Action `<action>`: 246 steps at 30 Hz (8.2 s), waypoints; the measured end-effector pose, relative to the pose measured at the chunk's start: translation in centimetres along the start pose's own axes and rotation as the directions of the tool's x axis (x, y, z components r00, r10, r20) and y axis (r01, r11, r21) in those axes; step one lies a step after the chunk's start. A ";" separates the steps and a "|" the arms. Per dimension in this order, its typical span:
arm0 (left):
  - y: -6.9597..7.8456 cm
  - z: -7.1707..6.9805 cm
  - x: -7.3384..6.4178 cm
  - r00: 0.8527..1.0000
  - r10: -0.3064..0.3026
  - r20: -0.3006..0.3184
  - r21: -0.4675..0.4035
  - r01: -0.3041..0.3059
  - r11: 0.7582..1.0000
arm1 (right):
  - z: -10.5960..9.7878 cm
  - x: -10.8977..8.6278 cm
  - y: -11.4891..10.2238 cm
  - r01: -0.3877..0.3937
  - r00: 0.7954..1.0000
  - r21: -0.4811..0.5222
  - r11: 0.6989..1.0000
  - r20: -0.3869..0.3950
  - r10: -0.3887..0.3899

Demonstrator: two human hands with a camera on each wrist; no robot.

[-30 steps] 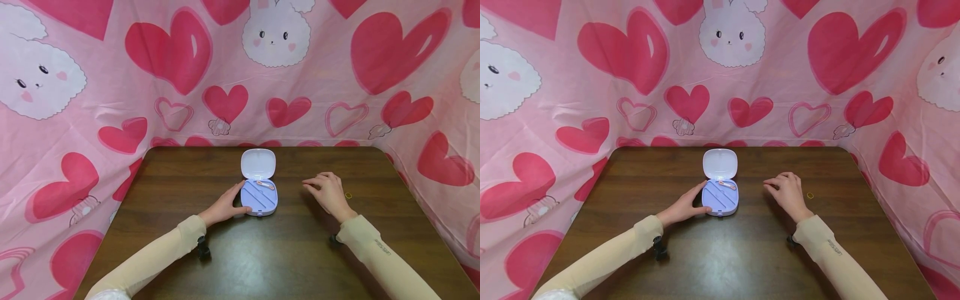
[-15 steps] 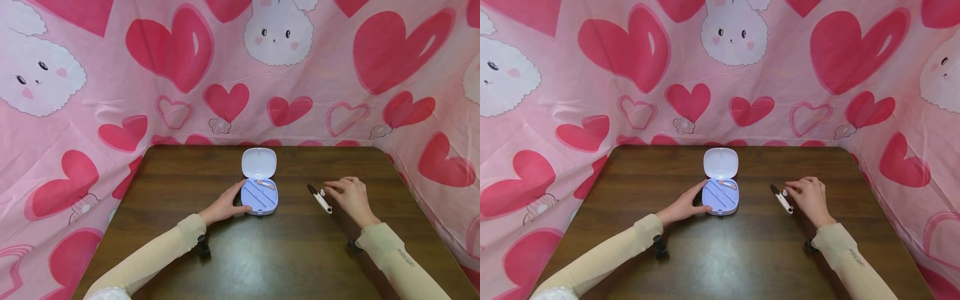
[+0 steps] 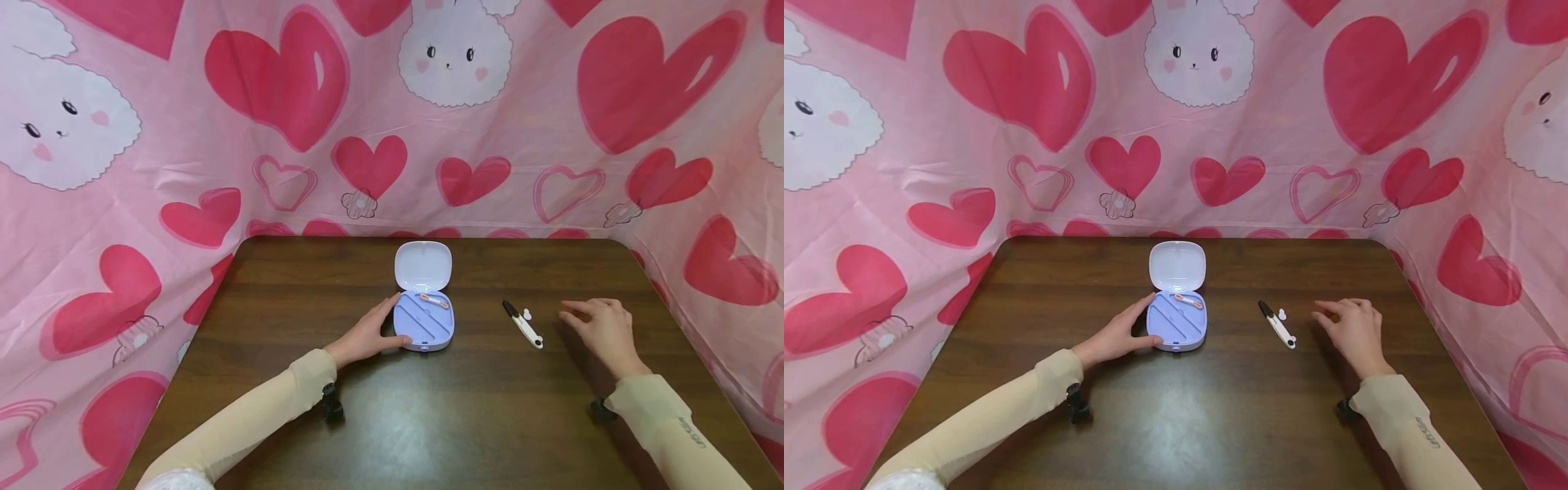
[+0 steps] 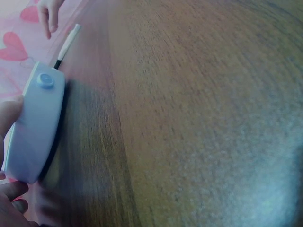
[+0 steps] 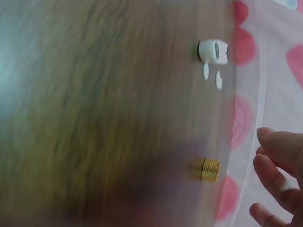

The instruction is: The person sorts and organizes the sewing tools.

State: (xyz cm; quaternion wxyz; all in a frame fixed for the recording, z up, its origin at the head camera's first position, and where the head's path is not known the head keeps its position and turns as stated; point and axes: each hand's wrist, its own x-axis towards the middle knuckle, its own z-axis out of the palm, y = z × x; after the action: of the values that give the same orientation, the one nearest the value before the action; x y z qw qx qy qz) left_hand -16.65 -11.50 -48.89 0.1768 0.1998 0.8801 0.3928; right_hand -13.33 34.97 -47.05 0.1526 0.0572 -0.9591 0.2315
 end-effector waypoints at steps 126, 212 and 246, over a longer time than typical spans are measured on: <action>0.0 0.0 -0.1 1.000 -0.003 0.007 -0.009 0.003 1.000 | 4.0 4.6 -8.8 0.126 0.982 0.176 0.976 0.116 -0.147; 0.2 -0.1 -0.2 1.000 -0.024 0.015 -0.028 0.024 0.999 | 9.0 4.8 -14.6 0.093 0.927 0.264 0.960 0.329 -0.180; 0.3 -0.1 -0.2 1.000 -0.025 0.010 -0.016 0.025 1.000 | 5.5 3.7 -9.2 0.035 0.959 0.263 0.964 0.263 -0.107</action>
State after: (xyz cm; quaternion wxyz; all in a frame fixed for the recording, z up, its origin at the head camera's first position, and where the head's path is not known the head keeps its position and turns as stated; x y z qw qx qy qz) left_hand -16.50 -11.47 -48.61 0.1876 0.1894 0.8785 0.3966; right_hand -16.67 24.14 -46.55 0.0175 0.1426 -0.9305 0.3371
